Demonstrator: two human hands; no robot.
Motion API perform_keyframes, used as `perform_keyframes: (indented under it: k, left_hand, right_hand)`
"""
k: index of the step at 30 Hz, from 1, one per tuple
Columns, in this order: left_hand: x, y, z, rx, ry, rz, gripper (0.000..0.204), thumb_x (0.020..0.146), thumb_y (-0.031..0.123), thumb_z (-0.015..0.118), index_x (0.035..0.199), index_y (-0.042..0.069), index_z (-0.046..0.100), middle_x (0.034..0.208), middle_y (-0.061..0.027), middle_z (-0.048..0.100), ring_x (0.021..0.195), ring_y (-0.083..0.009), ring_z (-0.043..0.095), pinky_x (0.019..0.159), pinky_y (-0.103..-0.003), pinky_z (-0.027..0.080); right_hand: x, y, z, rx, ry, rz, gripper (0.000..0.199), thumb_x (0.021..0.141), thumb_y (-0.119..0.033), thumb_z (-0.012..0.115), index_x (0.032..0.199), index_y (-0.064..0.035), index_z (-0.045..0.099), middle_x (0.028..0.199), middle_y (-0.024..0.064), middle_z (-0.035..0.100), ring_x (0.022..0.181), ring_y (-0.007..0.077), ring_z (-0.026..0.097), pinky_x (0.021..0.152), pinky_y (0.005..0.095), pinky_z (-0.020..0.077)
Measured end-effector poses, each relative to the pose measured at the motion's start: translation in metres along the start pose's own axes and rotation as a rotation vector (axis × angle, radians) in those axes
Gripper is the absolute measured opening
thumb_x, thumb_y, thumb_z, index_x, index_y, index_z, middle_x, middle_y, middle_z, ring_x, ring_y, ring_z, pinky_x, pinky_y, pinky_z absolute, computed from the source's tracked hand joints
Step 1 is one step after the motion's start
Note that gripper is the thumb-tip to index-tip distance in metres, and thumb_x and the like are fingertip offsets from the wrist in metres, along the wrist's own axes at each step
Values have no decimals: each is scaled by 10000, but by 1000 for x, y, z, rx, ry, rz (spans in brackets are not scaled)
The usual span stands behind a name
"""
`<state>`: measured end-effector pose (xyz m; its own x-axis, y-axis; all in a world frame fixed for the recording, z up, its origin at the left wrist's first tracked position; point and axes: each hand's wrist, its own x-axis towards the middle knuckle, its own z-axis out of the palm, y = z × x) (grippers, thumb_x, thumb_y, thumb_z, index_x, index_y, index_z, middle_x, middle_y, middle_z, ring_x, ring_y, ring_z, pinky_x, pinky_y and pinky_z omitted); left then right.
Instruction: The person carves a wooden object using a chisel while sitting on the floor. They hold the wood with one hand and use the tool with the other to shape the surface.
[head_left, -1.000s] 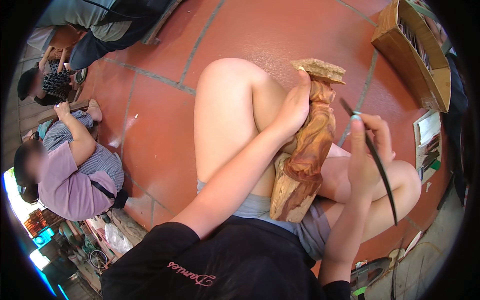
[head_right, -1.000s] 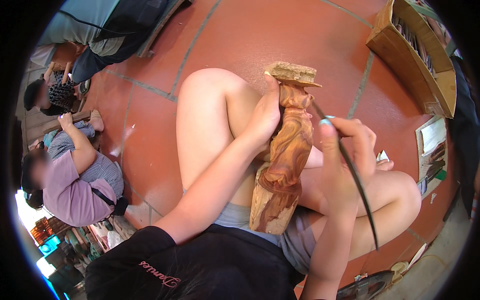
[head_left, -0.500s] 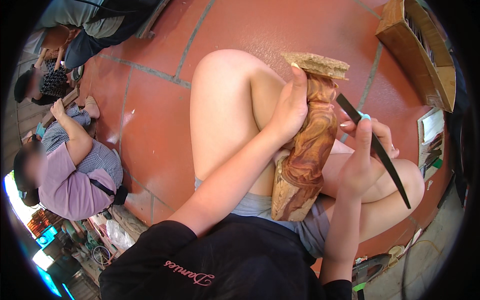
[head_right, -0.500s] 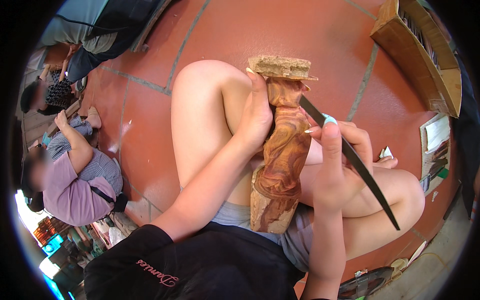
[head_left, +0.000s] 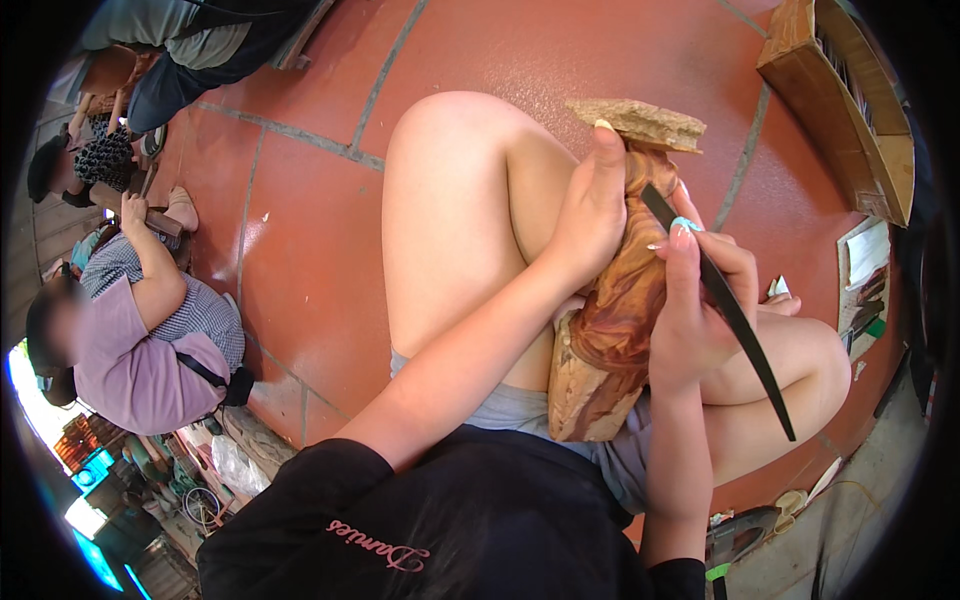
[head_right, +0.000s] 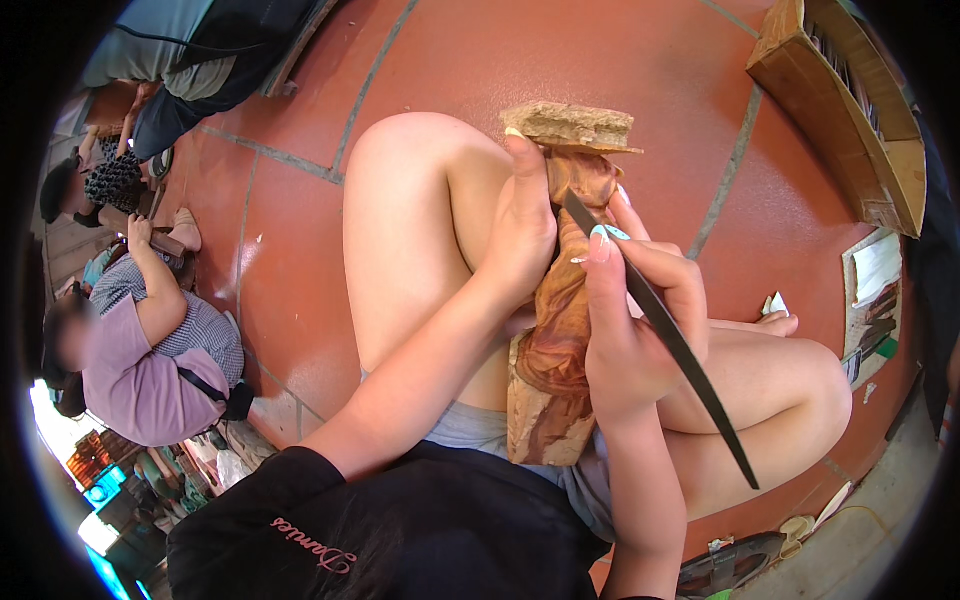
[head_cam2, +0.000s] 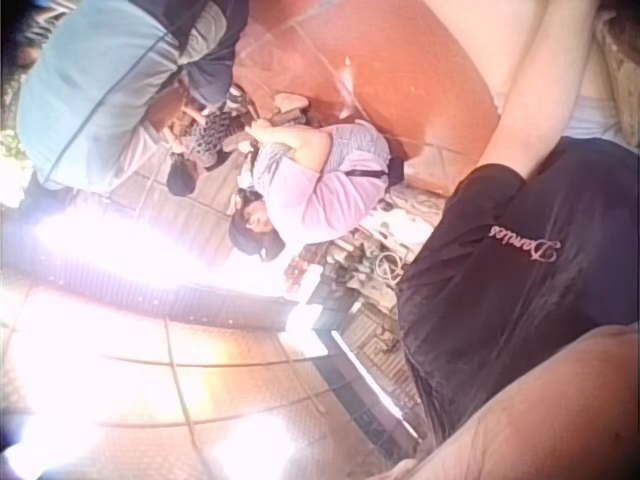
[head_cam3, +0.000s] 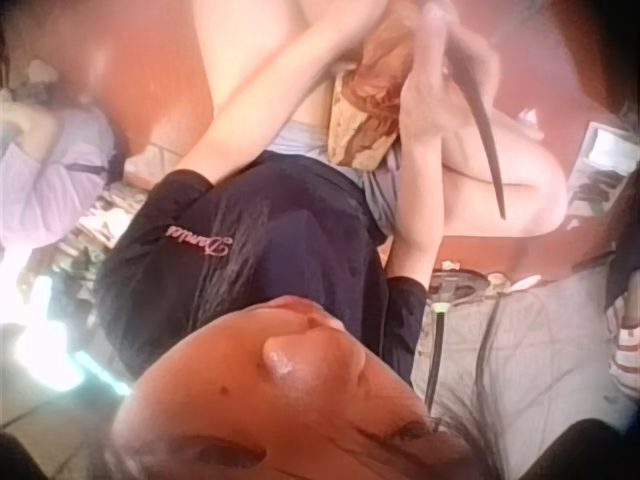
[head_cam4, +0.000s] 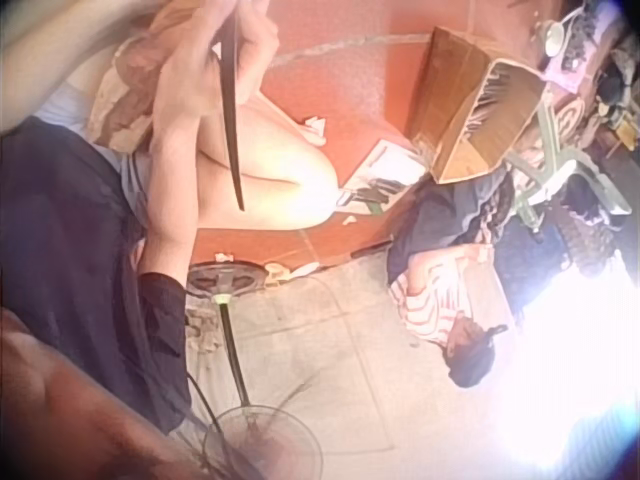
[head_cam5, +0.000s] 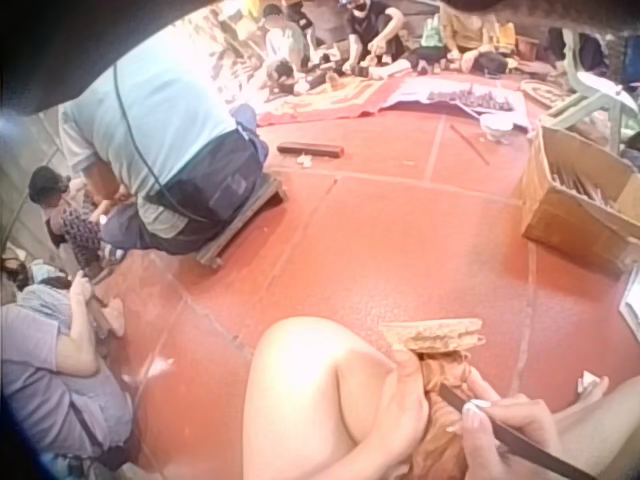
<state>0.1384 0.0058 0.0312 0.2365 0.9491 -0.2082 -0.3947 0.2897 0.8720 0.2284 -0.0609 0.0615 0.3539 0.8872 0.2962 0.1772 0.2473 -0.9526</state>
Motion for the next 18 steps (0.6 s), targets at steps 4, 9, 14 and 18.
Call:
perform_keyframes:
  k: [4,9,14,18]
  left_hand:
    - [0,-2,-4,94,-13,14,901,872,783,161,980,-2,588,856,-85,642,780,-138,623,711,-269,513]
    - [2,-8,-8,120,-31,25,892,877,779,174,908,-4,601,810,-83,642,748,-142,624,687,-272,511]
    - [2,-8,-4,91,-4,52,880,877,778,191,889,-3,597,798,-86,642,731,-146,623,676,-278,513]
    - [1,-10,-7,6,-76,-3,869,878,774,201,896,-2,591,809,-86,641,734,-147,624,676,-281,515]
  right_hand:
    - [0,8,4,-59,5,-70,69,915,52,589,968,37,548,816,121,638,796,168,638,761,255,492]
    - [0,-1,9,-125,43,64,105,880,60,623,960,24,565,800,89,625,834,178,661,726,286,523]
    - [-4,9,3,-205,-47,-91,133,892,49,614,1000,10,547,818,104,620,718,108,589,660,221,487]
    - [-11,5,-1,-59,-26,-1,129,890,59,610,977,9,529,846,110,614,817,154,644,694,251,500]
